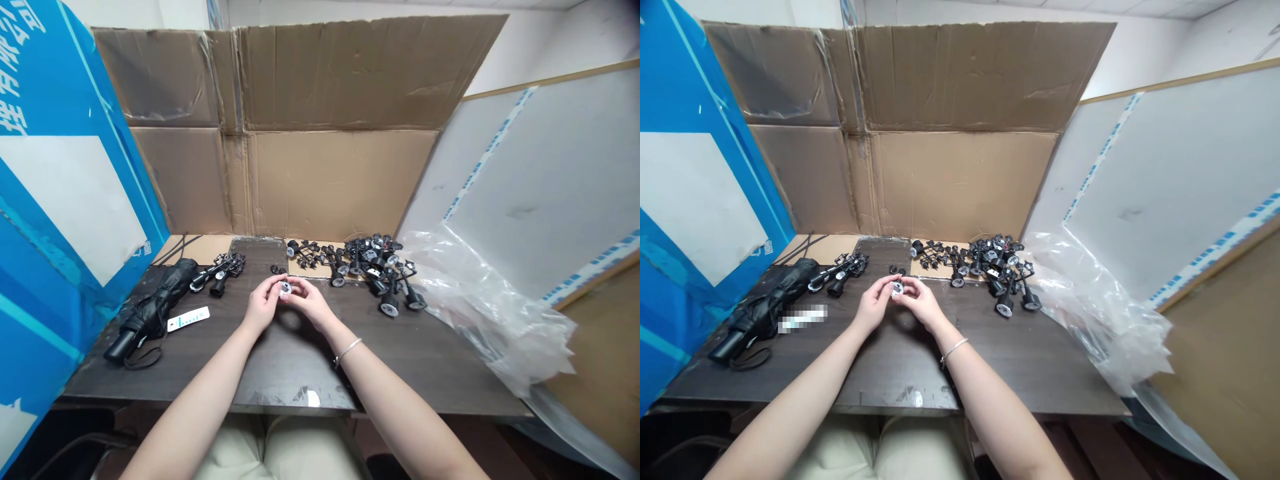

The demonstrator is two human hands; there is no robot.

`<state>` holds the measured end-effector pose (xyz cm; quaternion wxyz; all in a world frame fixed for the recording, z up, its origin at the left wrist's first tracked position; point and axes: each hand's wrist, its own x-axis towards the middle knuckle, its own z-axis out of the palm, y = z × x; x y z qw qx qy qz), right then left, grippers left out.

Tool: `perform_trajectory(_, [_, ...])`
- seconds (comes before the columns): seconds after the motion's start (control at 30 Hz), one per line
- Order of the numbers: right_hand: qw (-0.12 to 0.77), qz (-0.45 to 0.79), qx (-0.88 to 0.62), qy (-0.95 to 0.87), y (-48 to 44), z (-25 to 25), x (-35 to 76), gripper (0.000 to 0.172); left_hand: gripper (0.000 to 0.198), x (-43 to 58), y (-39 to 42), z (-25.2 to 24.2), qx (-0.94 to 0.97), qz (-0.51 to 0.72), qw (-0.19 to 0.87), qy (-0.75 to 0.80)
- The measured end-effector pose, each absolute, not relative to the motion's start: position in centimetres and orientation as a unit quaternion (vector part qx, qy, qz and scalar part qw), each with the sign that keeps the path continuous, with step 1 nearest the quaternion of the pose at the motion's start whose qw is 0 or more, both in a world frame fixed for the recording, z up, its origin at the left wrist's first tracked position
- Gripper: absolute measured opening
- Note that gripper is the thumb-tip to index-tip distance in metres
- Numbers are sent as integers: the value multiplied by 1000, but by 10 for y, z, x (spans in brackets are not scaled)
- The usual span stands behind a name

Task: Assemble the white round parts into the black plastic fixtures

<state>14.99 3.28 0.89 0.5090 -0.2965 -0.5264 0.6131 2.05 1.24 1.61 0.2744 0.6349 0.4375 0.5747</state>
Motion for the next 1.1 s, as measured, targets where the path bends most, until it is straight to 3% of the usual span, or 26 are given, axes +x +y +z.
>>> perform_trajectory(0.17, [499, 611, -298, -537, 33, 9, 152, 47, 26, 15, 14, 19, 694, 542, 242, 407])
perform_trajectory(0.43, [464, 653, -287, -525, 30, 11, 151, 37, 29, 8, 13, 23, 730, 494, 245, 403])
perform_trajectory(0.63, [446, 707, -247, -490, 30, 7, 151, 42, 29, 9, 12, 28, 739, 498, 245, 382])
perform_trajectory(1.1, [491, 594, -293, -565, 26, 11, 146, 31, 30, 11, 8, 26, 758, 465, 255, 380])
